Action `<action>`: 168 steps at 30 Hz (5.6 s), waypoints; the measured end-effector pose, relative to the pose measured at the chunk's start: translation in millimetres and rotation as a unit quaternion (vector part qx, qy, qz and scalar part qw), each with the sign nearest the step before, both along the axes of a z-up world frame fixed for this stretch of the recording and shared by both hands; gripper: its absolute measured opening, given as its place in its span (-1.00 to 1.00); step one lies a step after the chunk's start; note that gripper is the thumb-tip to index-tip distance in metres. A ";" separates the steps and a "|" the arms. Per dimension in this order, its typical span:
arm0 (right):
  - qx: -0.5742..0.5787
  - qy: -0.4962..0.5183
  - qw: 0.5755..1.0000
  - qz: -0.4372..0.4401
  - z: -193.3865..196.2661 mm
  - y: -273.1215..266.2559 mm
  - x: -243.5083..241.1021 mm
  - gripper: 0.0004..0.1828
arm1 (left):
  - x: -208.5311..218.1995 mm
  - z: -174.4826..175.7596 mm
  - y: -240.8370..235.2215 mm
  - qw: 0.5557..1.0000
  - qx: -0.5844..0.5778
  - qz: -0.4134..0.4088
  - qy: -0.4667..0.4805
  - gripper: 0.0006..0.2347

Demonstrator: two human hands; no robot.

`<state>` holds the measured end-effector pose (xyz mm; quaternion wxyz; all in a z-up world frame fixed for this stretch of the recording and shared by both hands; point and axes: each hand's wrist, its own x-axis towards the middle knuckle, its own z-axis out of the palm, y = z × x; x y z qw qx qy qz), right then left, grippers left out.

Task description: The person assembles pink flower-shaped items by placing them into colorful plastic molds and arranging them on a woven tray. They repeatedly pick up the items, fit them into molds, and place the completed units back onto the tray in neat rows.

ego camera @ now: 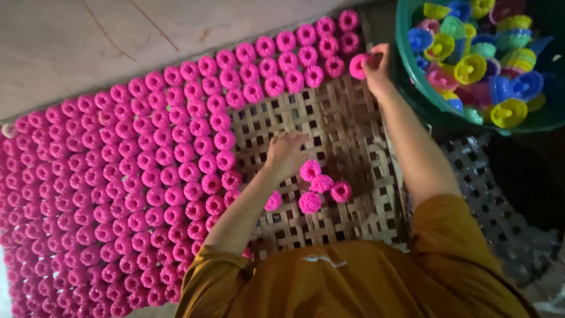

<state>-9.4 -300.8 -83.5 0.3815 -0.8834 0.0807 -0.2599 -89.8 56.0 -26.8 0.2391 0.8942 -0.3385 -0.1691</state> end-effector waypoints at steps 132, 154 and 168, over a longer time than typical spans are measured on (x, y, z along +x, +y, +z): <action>-0.114 0.413 0.863 0.269 119.1 154.9 -146.8 -0.72 | 38.0 34.3 79.4 0.942 -0.099 0.242 -0.211 -0.81; -0.066 0.087 0.994 -0.003 0.2 127.9 -17.9 -0.70 | -191.9 80.9 200.6 0.844 -0.185 0.417 -0.283 -0.86; -0.101 -0.009 0.961 -0.257 81.7 33.0 -464.2 -0.54 | -237.1 38.6 88.5 0.956 -0.260 0.117 -0.061 -0.75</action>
